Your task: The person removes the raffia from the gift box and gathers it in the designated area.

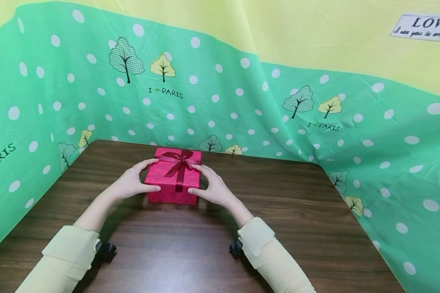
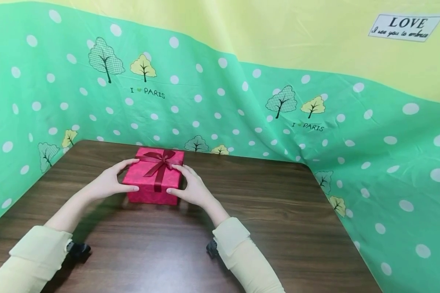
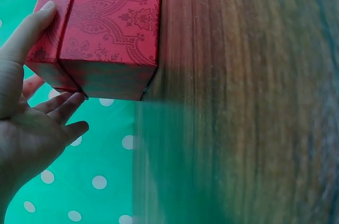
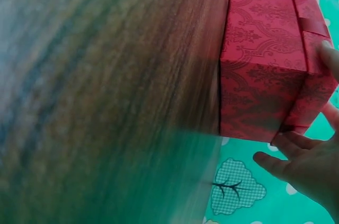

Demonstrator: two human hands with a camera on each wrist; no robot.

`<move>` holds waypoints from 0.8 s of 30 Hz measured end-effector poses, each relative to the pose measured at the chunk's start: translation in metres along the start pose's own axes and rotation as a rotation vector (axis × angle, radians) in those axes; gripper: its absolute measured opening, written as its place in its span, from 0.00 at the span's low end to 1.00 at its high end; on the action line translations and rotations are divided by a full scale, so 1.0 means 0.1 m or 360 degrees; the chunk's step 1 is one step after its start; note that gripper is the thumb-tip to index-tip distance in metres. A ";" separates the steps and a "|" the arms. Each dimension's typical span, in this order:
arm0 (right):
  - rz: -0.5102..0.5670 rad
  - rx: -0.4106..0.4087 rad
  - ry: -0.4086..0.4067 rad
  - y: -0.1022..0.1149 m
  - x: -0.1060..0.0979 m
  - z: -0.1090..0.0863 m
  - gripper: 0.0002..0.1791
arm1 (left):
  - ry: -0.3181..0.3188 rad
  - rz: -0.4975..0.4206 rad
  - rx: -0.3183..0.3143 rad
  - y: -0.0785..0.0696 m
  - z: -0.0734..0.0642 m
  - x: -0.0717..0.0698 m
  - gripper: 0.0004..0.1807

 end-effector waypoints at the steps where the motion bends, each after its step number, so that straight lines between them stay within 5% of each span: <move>1: 0.0007 -0.0002 -0.0008 0.00 0.00 0.00 0.41 | 0.0000 -0.0002 -0.0005 -0.01 0.00 0.00 0.51; 24: 0.0013 -0.0040 -0.0034 0.05 -0.10 -0.01 0.40 | -0.0009 -0.0041 0.0007 -0.10 0.03 -0.08 0.48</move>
Point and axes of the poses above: each hand's wrist, its own z-axis towards the middle knuckle, its own x-axis out of the palm, y = z × x, the point moved 3 cm from there along z, towards the middle knuckle, and after that the axes turned 13 degrees about z, right-handed, at the moved point
